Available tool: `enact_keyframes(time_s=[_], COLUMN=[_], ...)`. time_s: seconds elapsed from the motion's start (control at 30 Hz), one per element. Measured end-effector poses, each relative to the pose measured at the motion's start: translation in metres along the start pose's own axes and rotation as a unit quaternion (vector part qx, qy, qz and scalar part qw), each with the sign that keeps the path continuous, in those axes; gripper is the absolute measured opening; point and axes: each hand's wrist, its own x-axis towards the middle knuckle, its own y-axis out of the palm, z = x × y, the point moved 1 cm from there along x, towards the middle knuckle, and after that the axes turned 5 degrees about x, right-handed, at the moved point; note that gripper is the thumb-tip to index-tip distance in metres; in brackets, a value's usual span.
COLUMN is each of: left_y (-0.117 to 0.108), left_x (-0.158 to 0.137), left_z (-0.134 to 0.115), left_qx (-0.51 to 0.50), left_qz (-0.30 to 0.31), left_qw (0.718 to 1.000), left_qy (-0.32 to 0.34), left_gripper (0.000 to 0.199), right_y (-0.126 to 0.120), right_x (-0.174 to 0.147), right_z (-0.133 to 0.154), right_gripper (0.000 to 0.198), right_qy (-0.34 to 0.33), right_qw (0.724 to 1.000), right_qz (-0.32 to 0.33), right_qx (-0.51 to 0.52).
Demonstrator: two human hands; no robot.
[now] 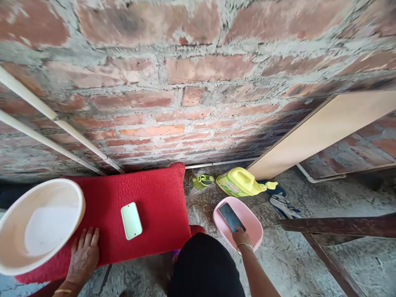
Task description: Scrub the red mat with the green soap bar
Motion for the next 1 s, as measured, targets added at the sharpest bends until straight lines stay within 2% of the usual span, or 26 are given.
enact_keyframes(time_s=[0.1, 0.17, 0.27, 0.53, 0.67, 0.83, 1.0], left_y=[0.006, 0.01, 0.014, 0.014, 0.01, 0.003, 0.003], left_x=[-0.002, -0.004, -0.006, -0.006, -0.004, -0.004, -0.004], left_z=[-0.001, 0.0, 0.004, 0.006, 0.004, 0.001, 0.001], left_qx=[-0.012, -0.021, -0.033, -0.042, -0.049, -0.057, -0.06], left_qz=[-0.01, -0.015, -0.019, -0.024, -0.013, 0.006, 0.022], left_qw=[1.0, 1.0, 0.999, 0.999, 0.999, 0.998, 0.998], left_qy=[-0.012, -0.013, -0.003, 0.003, 0.0, -0.017, -0.027], left_gripper=[0.048, 0.051, 0.053, 0.054, 0.061, 0.065, 0.068], right_y=[0.021, 0.032, 0.043, 0.044, 0.041, 0.044, 0.05], right_x=[0.02, 0.028, 0.035, 0.036, 0.035, 0.032, 0.033], right_z=[-0.007, -0.009, -0.009, -0.015, -0.015, -0.007, 0.007], right_gripper=[0.047, 0.057, 0.059, 0.062, 0.057, 0.062, 0.066], right_qy=[0.069, 0.092, 0.112, 0.15, 0.137, 0.108, 0.03], right_qw=[0.997, 0.994, 0.991, 0.988, 0.989, 0.993, 0.999], right_qz=[0.037, 0.047, 0.067, 0.022, 0.061, 0.035, 0.025], right_qx=[-0.021, -0.025, -0.002, 0.022, 0.018, 0.018, -0.003])
